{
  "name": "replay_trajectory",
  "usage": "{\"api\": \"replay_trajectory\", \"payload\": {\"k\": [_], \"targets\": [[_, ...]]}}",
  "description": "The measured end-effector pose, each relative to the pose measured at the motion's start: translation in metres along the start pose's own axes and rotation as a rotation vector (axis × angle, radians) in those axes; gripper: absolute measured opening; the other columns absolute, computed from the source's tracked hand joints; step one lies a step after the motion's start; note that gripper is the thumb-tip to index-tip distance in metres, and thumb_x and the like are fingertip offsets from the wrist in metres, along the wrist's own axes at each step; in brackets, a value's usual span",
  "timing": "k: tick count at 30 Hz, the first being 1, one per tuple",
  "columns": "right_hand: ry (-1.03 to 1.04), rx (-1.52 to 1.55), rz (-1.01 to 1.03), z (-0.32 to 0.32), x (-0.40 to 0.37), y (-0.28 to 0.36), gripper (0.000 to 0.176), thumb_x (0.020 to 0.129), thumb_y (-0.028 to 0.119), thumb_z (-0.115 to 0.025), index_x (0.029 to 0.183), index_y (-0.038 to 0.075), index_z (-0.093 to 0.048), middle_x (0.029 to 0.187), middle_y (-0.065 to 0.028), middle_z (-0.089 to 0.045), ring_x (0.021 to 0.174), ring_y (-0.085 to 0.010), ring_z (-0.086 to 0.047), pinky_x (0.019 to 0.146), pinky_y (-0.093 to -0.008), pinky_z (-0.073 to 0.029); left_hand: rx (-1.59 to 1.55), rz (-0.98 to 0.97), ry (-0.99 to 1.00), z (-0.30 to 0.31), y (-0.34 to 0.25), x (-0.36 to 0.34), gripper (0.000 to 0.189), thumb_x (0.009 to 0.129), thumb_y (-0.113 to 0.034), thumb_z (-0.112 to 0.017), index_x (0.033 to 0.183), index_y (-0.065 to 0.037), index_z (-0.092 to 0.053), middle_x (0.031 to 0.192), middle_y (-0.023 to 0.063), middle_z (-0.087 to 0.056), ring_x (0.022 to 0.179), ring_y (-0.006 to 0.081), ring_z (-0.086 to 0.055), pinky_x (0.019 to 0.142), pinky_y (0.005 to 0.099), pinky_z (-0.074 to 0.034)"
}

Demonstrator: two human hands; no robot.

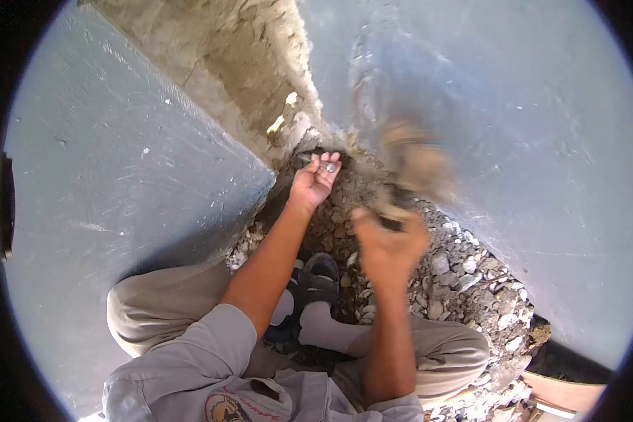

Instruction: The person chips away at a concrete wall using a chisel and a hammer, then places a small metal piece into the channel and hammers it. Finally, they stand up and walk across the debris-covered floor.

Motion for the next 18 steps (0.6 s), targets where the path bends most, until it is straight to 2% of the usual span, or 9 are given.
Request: {"api": "replay_trajectory", "payload": {"k": [2,3,5,6,8,9,10,14,18], "targets": [[-0.094,-0.176,0.193,0.022,0.018,0.069,0.006,0.079,0.001,-0.065,0.085,-0.001,-0.063,0.075,-0.0060,-0.060,0.064,-0.0164,-0.058,0.061,-0.0304,-0.049,-0.014,0.034,0.024,0.005,0.004,-0.002,0.009,0.101,-0.013,-0.052,0.103,-0.005,-0.054,0.103,0.0116,-0.067,0.106,0.0352,-0.067,0.100,0.0521,-0.053],[-0.075,-0.161,0.414,0.023,0.021,0.086,0.008,0.080,0.000,-0.060,0.088,-0.001,-0.063,0.079,-0.0074,-0.060,0.068,-0.0187,-0.058,0.063,-0.0318,-0.050,-0.045,0.024,0.000,0.005,0.006,-0.003,0.009,0.100,-0.013,-0.053,0.103,-0.004,-0.054,0.102,0.0118,-0.066,0.105,0.0353,-0.067,0.100,0.0523,-0.053],[-0.092,0.428,0.490,0.032,0.026,0.052,0.021,0.084,0.000,-0.049,0.101,-0.001,-0.061,0.087,-0.0099,-0.056,0.082,-0.0248,-0.059,0.069,-0.0336,-0.051,-0.052,0.028,0.006,0.003,0.007,-0.003,0.011,0.100,-0.013,-0.054,0.104,-0.004,-0.053,0.102,0.0125,-0.065,0.106,0.0358,-0.067,0.098,0.0522,-0.053],[-0.087,-0.529,0.519,0.018,0.006,0.023,0.021,0.086,0.004,-0.052,0.105,0.000,-0.059,0.099,-0.0122,-0.059,0.091,-0.0259,-0.060,0.073,-0.0342,-0.051,-0.035,0.038,0.045,0.003,0.003,0.000,0.011,0.100,-0.013,-0.054,0.105,-0.004,-0.053,0.102,0.0124,-0.065,0.107,0.0358,-0.066,0.098,0.0521,-0.053],[0.127,-0.503,-0.097,-0.029,-0.032,-0.108,0.018,0.077,0.007,-0.068,0.092,0.001,-0.060,0.086,-0.0119,-0.066,0.079,-0.0206,-0.065,0.065,-0.0356,-0.052,-0.046,0.018,0.064,0.003,0.001,-0.002,0.010,0.100,-0.014,-0.054,0.100,-0.005,-0.057,0.097,0.0111,-0.066,0.107,0.0361,-0.066,0.099,0.0526,-0.052],[0.450,-0.068,-0.534,-0.058,-0.039,-0.141,0.018,0.075,0.005,-0.071,0.088,-0.001,-0.060,0.069,-0.0073,-0.062,0.057,-0.0179,-0.061,0.054,-0.0347,-0.050,-0.052,0.015,0.113,0.012,0.002,0.004,0.010,0.100,-0.014,-0.054,0.099,-0.005,-0.058,0.096,0.0108,-0.066,0.108,0.0361,-0.066,0.100,0.0529,-0.051],[0.360,0.187,-0.606,-0.060,-0.049,-0.138,0.018,0.075,0.004,-0.070,0.088,-0.002,-0.059,0.064,-0.0053,-0.060,0.047,-0.0155,-0.056,0.046,-0.0319,-0.047,-0.053,0.000,0.176,0.001,-0.004,0.004,0.010,0.100,-0.015,-0.054,0.097,-0.005,-0.058,0.095,0.0104,-0.067,0.108,0.0362,-0.066,0.101,0.0531,-0.051],[0.275,0.106,-0.472,-0.038,-0.021,-0.064,0.018,0.077,0.002,-0.071,0.091,-0.003,-0.061,0.068,-0.0044,-0.061,0.052,-0.0114,-0.058,0.047,-0.0267,-0.047,-0.029,0.037,0.049,0.000,-0.008,-0.001,0.012,0.100,-0.014,-0.054,0.094,-0.005,-0.060,0.098,0.0106,-0.069,0.108,0.0360,-0.067,0.102,0.0539,-0.051],[-0.005,-0.050,0.182,0.013,0.032,0.058,0.013,0.081,0.006,-0.068,0.091,-0.002,-0.064,0.068,-0.0083,-0.063,0.059,-0.0147,-0.059,0.058,-0.0289,-0.052,-0.029,0.008,0.028,0.002,-0.001,0.001,0.010,0.097,-0.012,-0.060,0.099,-0.004,-0.056,0.099,0.0118,-0.068,0.101,0.0359,-0.069,0.095,0.0515,-0.056]]}}
Point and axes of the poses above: each hand's wrist, its own x-axis towards the middle knuckle, its own z-axis out of the back of the hand, y = z × x, the point moved 5 cm from there along x, towards the middle knuckle
